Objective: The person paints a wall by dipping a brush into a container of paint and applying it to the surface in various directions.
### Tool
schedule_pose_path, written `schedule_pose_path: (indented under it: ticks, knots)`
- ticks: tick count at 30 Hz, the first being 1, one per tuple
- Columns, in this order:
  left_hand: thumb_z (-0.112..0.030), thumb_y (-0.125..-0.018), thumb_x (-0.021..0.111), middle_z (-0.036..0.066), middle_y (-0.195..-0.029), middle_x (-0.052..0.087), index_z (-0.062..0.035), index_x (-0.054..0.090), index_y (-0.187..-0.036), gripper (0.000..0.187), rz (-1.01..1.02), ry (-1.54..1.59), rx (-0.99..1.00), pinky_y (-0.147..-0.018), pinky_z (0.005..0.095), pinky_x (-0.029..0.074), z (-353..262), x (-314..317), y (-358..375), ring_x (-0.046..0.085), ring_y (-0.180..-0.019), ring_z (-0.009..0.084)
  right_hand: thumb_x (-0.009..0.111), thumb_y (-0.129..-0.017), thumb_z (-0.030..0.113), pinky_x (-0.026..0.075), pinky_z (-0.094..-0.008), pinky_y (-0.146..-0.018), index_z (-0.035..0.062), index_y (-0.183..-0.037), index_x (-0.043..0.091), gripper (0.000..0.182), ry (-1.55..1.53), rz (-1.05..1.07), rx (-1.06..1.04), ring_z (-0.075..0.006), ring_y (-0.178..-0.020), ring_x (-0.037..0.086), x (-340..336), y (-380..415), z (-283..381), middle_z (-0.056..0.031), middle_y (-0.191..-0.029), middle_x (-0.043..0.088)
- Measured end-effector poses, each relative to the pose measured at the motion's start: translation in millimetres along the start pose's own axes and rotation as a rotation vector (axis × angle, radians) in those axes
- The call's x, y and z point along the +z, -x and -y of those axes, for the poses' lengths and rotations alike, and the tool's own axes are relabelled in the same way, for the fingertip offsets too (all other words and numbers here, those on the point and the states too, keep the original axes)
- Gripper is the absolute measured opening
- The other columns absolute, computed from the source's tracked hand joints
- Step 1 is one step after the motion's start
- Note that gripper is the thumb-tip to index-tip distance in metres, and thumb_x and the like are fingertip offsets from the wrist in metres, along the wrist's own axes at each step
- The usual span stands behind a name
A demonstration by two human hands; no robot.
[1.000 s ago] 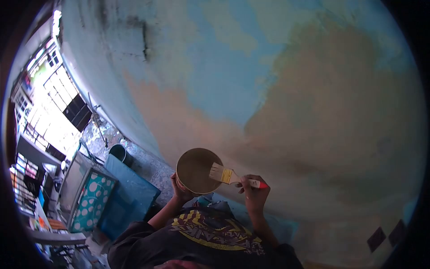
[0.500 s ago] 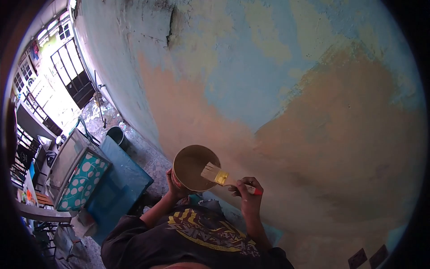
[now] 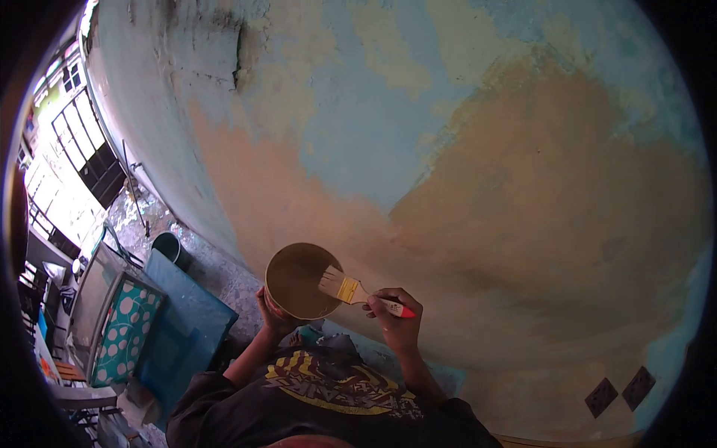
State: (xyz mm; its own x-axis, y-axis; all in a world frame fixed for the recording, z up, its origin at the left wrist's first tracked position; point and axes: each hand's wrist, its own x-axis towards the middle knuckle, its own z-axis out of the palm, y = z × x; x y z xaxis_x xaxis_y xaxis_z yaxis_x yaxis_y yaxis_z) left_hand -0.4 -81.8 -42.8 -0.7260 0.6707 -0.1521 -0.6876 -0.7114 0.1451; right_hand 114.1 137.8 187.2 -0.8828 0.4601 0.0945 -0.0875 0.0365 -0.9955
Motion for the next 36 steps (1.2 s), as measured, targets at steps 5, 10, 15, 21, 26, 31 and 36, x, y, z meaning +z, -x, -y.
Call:
schedule_pose_path:
  ticks: [5,10,15,21,26,31,36]
  knots:
    - [-0.084,-0.082,0.037,0.014,-0.155,0.044,-0.0195,0.037,-0.156,0.099,-0.006,-0.12,0.041,-0.107,0.0665,0.041,-4.4,7.4,4.1,0.045,-0.139,0.0402,0.073,-0.095,0.007,0.063,-0.0291,-0.069,-0.0047,-0.107,0.067,0.018,-0.008,0.062,0.081,-0.0183,-0.083,0.075,-4.1,-3.1,-3.3,-0.0104,-0.09,0.072]
    - [-0.08,-0.087,0.034,0.014,-0.158,0.039,-0.0193,0.035,-0.157,0.092,0.131,-0.151,0.075,-0.108,0.0637,0.043,-8.2,9.1,0.3,0.044,-0.141,0.0392,0.078,-0.091,0.009,0.061,-0.0296,-0.068,-0.0013,-0.107,0.069,0.02,0.23,0.076,-0.172,-0.0153,-0.083,0.075,-8.8,-1.4,11.8,-0.0094,-0.094,0.074]
    - [-0.077,-0.088,0.034,0.014,-0.158,0.04,-0.0181,0.037,-0.156,0.09,0.093,0.017,0.014,-0.109,0.0613,0.043,-4.9,11.1,2.1,0.044,-0.141,0.0389,0.081,-0.085,0.007,0.06,-0.0317,-0.066,0.0064,-0.104,0.071,0.021,0.8,0.116,-0.776,-0.0214,-0.079,0.076,-11.8,-16.4,67.4,-0.0083,-0.098,0.076]
    - [-0.074,-0.088,0.039,0.013,-0.155,0.044,-0.0177,0.041,-0.154,0.087,0.021,-0.018,0.03,-0.109,0.0615,0.042,-1.3,15.8,-5.0,0.045,-0.14,0.038,0.079,-0.085,0.004,0.061,-0.0355,-0.068,0.0074,-0.1,0.069,0.018,0.996,0.152,-0.878,-0.0236,-0.08,0.074,-4.0,-60.8,110.3,-0.0076,-0.096,0.074]
    - [-0.074,-0.091,0.039,0.012,-0.153,0.047,-0.0171,0.042,-0.153,0.083,0.115,0.037,0.027,-0.108,0.06,0.045,3.6,16.8,-6.1,0.048,-0.137,0.0368,0.078,-0.085,0.001,0.06,-0.036,-0.07,0.0067,-0.103,0.071,0.02,1.178,0.086,-0.971,-0.0239,-0.086,0.074,-14.5,-81.0,152.1,-0.0094,-0.1,0.074]
    - [-0.075,-0.091,0.039,0.012,-0.153,0.046,-0.0166,0.041,-0.153,0.085,0.146,0.116,0.031,-0.11,0.059,0.045,4.4,2.2,-3.6,0.048,-0.137,0.0367,0.076,-0.085,-0.001,0.061,-0.0352,-0.075,0.0055,-0.111,0.073,0.027,1.329,-0.201,-1.37,-0.0255,-0.089,0.073,-7.6,-74.0,205.7,-0.0097,-0.104,0.073]
    - [-0.073,-0.088,0.04,0.011,-0.152,0.049,-0.0168,0.045,-0.151,0.084,0.01,0.07,0.122,-0.11,0.057,0.044,4.0,12.1,-1.2,0.048,-0.138,0.0359,0.074,-0.085,0.004,0.061,-0.0346,-0.069,0.0054,-0.109,0.072,0.024,1.421,0.233,-1.041,-0.0231,-0.089,0.073,-10.8,-73.2,105.4,-0.0084,-0.102,0.07]
